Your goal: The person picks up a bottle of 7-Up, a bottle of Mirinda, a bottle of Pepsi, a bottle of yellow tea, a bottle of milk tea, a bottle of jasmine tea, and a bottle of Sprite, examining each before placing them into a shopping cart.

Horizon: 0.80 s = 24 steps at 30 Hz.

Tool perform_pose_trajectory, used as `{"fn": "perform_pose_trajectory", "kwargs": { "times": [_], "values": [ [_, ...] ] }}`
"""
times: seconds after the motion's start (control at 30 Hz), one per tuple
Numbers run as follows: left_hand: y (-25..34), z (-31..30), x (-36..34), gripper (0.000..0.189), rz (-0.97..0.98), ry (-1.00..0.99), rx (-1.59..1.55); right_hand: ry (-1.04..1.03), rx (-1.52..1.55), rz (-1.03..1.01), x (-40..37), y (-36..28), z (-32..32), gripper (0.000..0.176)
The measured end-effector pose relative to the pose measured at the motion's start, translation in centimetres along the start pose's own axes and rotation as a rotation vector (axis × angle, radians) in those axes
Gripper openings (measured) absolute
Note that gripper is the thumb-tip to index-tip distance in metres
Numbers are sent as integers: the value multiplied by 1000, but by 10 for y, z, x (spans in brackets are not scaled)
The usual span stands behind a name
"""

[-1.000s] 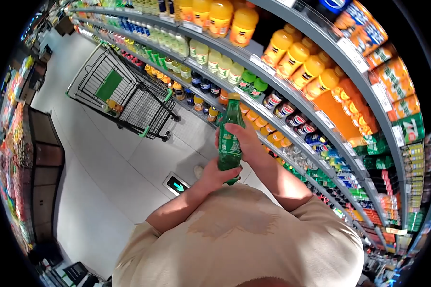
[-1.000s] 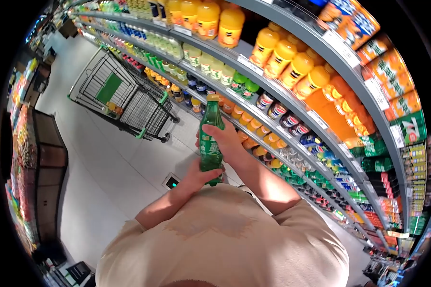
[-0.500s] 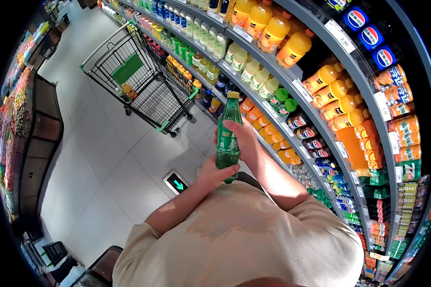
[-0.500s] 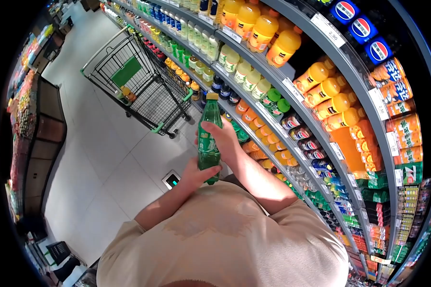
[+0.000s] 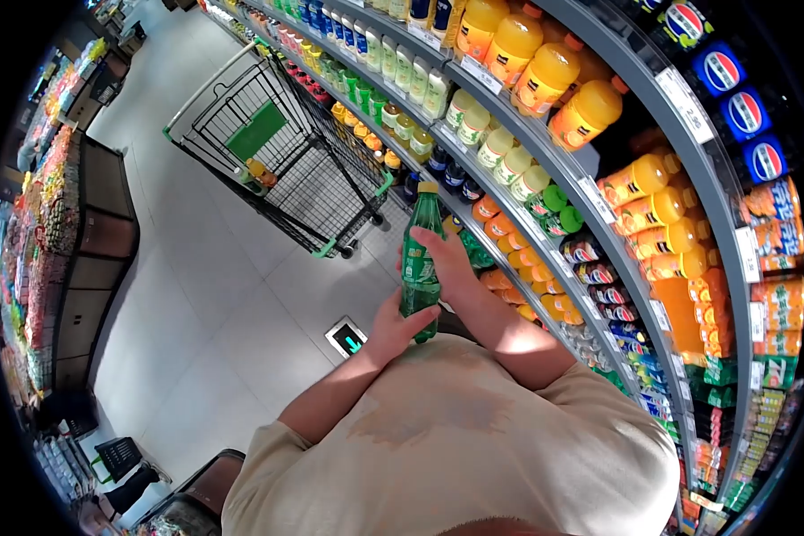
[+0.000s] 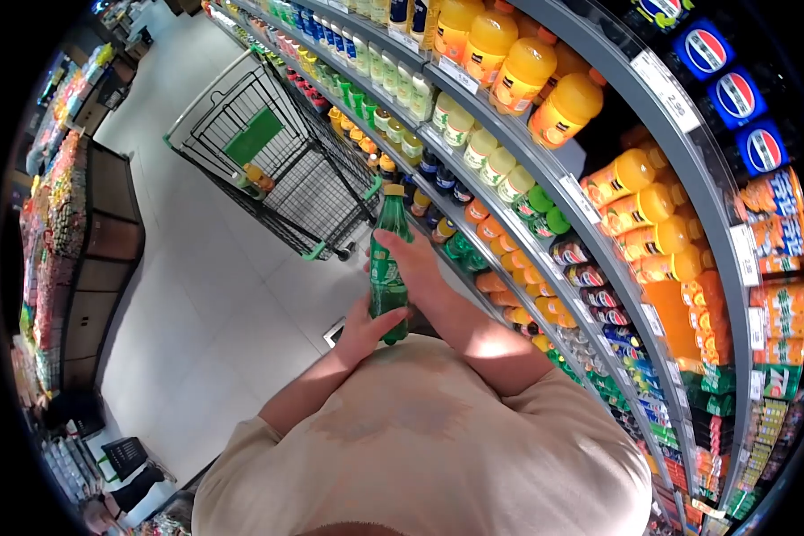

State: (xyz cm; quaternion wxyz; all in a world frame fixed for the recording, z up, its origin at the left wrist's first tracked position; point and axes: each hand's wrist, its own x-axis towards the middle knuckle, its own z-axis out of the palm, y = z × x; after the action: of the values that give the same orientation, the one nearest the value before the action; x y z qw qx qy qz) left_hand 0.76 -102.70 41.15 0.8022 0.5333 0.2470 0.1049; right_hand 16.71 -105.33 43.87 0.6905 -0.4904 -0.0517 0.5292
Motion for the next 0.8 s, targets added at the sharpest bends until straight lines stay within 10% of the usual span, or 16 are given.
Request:
{"fn": "perform_pose_trajectory", "kwargs": {
  "times": [0.33, 0.4, 0.53, 0.6, 0.8],
  "values": [
    [56, -58, 80, 42, -153, -162, -289, -407, 437, 312, 131, -44, 15, 57],
    [83, -51, 93, 49, -121, -112, -386, -211, 412, 308, 152, -52, 18, 63],
    [102, -64, 111, 53, -159, -66, -497, -166, 28, 255, 249, 21, -41, 53],
    [114, -69, 120, 56, -167, -55, -515, -265, -920, -461, 274, 55, -62, 47],
    [127, -91, 133, 61, -148, 18, -588, -531, -1663, -390, 311, 98, -60, 51]
  ]
}}
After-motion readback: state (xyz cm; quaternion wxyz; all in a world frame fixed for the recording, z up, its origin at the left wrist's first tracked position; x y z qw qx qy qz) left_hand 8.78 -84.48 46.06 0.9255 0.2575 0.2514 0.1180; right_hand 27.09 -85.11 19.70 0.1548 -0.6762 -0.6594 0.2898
